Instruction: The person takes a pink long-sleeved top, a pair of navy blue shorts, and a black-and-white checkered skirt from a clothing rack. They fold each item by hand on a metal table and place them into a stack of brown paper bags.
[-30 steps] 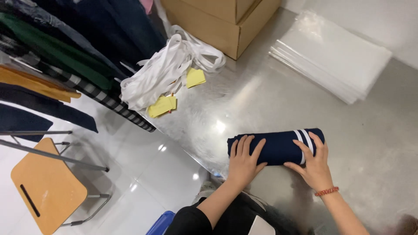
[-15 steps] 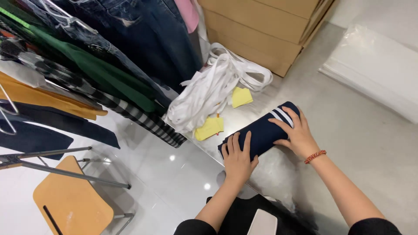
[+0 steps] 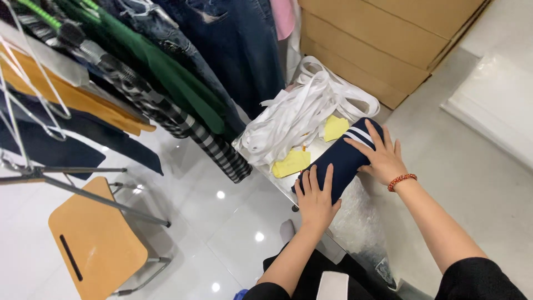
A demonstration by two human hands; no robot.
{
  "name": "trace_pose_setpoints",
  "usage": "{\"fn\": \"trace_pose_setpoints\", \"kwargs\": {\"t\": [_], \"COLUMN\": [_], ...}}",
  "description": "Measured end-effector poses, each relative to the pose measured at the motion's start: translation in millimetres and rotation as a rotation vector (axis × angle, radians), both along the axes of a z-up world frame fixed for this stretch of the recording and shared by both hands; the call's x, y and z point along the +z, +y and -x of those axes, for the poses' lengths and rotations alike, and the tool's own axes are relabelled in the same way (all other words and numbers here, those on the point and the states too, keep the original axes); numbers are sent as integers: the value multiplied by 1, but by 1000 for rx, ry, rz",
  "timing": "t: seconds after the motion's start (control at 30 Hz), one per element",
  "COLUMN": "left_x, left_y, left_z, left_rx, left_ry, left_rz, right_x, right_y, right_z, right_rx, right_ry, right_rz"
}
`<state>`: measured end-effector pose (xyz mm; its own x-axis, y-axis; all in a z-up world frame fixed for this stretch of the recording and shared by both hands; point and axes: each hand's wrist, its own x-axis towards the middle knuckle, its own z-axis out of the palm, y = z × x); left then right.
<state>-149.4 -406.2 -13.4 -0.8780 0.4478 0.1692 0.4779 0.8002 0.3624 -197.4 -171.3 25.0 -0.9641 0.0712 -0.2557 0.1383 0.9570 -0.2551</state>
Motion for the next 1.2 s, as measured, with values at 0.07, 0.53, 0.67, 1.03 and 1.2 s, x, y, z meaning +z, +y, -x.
{"fn": "trace_pose_setpoints", "kwargs": {"t": [0.07, 0.53, 0.67, 1.03, 1.2], "left_x": [7, 40, 64, 174, 186], "left_y": [0, -126, -191, -328, -365], "left_z": [-1, 18, 49, 147, 180], "left_rx": [1, 369, 533, 262, 76], "left_ry": [-57, -187, -178, -129, -172], "left_rz": [-27, -220, -380, -932, -1063], "right_x": [5, 87, 109, 245, 249], "right_y": [2, -116, -195, -395, -430], "right_z": [0, 67, 98, 280, 318], "right_rx": [15, 297, 443, 700, 503], "right_ry": [-25, 74, 204, 746, 562], "right_rz": [-23, 188, 438, 610, 626]}}
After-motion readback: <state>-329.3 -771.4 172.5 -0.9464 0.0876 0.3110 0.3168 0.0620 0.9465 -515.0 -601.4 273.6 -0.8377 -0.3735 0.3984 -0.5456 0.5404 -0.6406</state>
